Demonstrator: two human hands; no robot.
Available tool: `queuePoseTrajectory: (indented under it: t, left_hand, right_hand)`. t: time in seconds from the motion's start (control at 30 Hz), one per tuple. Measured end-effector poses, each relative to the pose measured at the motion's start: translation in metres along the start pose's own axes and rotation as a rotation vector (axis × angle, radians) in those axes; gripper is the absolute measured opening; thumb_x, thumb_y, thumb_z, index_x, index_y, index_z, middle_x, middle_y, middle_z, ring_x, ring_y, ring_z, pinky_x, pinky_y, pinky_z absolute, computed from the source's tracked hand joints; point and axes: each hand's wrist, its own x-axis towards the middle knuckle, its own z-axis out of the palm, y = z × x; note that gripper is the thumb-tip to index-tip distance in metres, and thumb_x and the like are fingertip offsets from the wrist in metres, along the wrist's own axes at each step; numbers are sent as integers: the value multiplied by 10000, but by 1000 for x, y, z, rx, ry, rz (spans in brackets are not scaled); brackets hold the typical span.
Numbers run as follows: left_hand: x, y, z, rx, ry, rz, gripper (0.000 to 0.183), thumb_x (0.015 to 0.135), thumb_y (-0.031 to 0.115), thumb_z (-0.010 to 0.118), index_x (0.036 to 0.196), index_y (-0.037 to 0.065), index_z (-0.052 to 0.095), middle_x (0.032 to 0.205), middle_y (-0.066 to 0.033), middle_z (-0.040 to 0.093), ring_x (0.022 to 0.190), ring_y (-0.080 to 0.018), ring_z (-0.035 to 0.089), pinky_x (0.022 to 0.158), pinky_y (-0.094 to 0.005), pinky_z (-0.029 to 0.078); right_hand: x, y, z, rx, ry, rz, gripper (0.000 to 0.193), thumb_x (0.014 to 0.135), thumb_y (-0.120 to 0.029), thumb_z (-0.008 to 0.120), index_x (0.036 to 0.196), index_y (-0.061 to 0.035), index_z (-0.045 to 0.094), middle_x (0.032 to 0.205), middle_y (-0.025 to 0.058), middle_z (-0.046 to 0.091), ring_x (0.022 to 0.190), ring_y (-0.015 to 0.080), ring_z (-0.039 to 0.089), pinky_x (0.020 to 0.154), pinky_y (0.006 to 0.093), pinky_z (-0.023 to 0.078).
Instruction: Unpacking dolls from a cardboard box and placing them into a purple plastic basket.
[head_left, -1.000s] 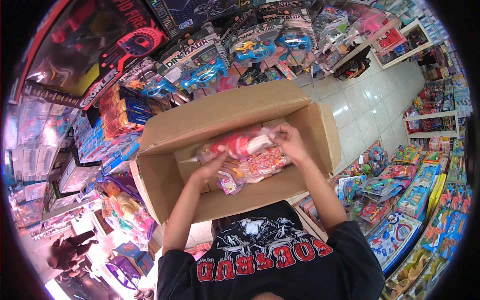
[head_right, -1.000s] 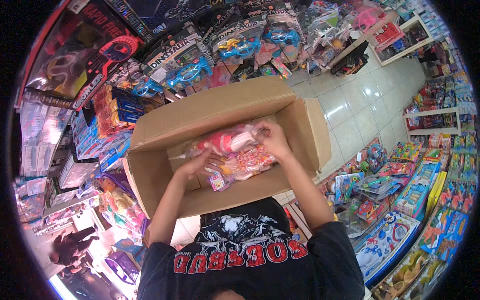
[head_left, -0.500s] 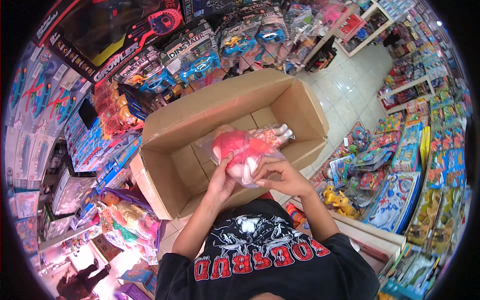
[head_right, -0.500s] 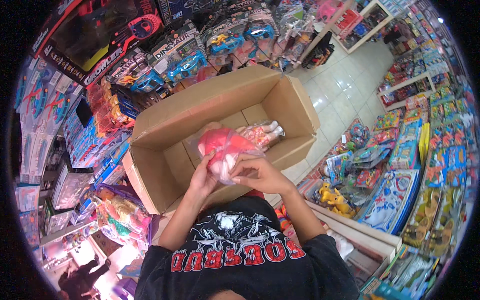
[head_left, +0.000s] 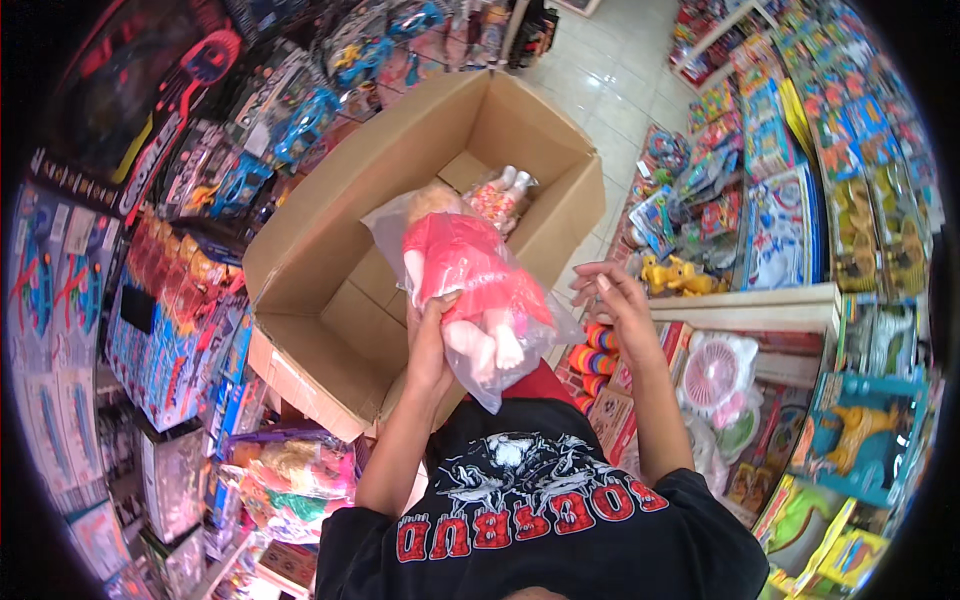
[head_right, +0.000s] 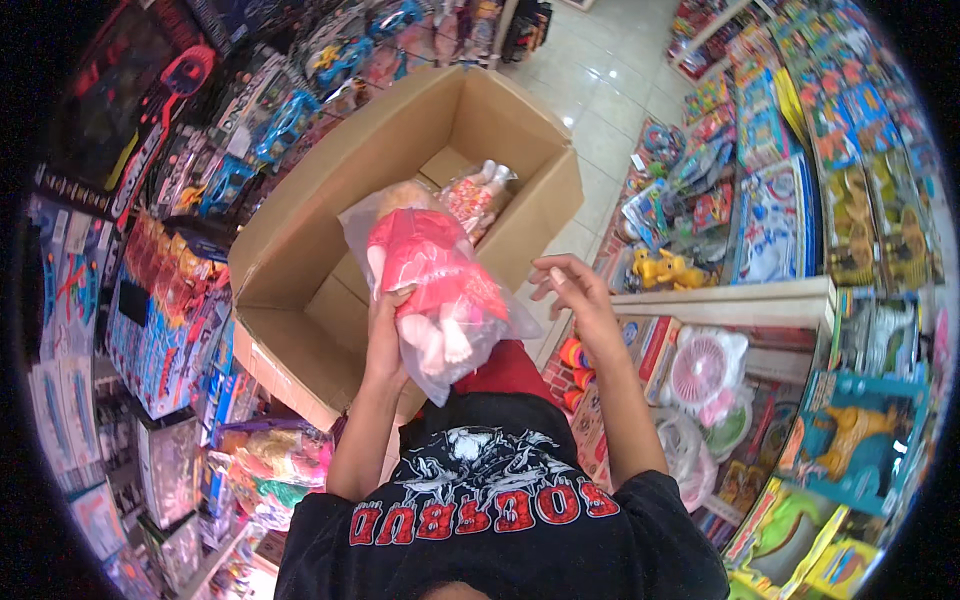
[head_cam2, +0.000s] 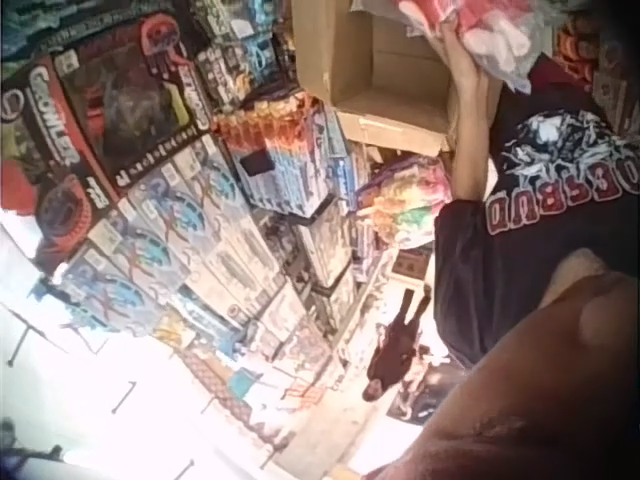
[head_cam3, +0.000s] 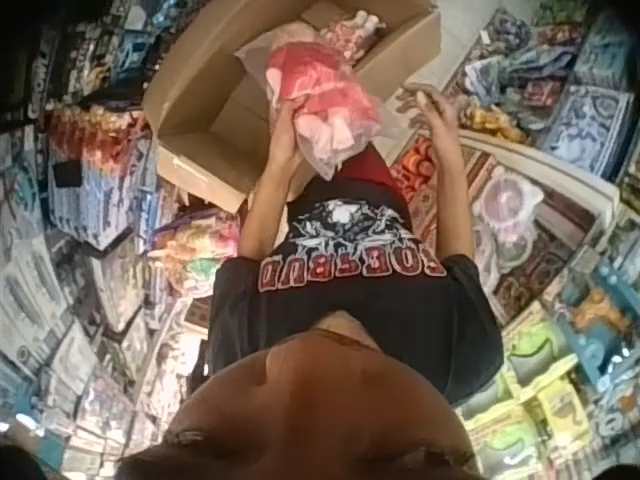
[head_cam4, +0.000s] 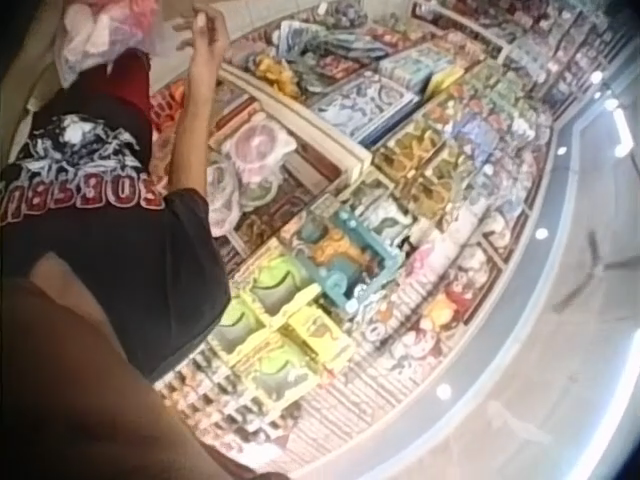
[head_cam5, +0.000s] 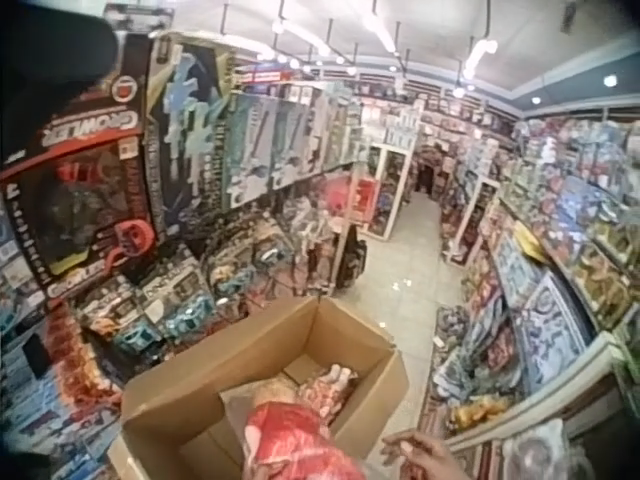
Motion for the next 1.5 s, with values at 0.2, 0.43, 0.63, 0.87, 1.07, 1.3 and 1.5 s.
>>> queuePoseTrajectory:
  t: [0.2,0.43,0.63,0.87,1.07,1.3,1.5]
  left_hand:
    - [-14,-42,18,298,-37,167,714,806,8,693,1422,25,332,1288,-136,516,1129,-219,557,954,-350,474]
    - [-49,-78,51,884,-240,391,575,796,134,780,1236,-19,443,1167,-134,555,1046,-213,566,902,-348,468]
    - [-102,-143,39,1169,-464,466,512,775,147,775,1154,-32,480,1066,-184,539,958,-304,586,835,-385,476]
    - [-182,-200,10,1487,-766,570,602,790,175,739,1297,-41,497,1226,-213,528,1143,-377,533,986,-430,425]
    - [-248,-203,-11,1411,-869,234,529,881,157,683,1355,10,501,1334,-196,496,1264,-346,480,1092,-403,356]
    - [-288,-188,-47,1525,-517,400,738,848,192,739,1427,-27,339,1389,-227,390,1306,-357,410,1105,-430,326]
    - [-284,-155,-106,1399,-342,284,728,895,220,705,1459,-19,312,1410,-204,414,1248,-288,483,1035,-401,410]
  right_hand:
    - [-39,41,12,84,-115,-13,499,980,-352,577,1372,-48,517,1262,90,573,1144,167,547,960,309,447]
    - [-87,66,1,73,-11,46,600,950,-337,641,1421,-36,423,1323,140,526,1208,230,515,1067,371,382]
    - [-138,103,-17,105,131,-96,822,903,-359,696,1509,-41,240,1445,252,391,1322,301,429,1087,420,361]
    - [-202,158,-29,283,413,-47,604,868,-255,731,1329,-23,419,1259,141,546,1143,206,552,965,330,455]
    - [-258,187,-56,544,518,-4,445,845,-95,625,1268,-15,513,1136,86,622,1025,164,601,906,299,471]
    - [-283,202,-36,797,581,-3,378,842,-143,588,1197,-15,561,1041,59,635,927,147,613,853,288,485]
    - [-298,197,14,1013,542,65,313,822,-152,586,1110,-30,581,967,52,631,891,152,627,848,284,494]
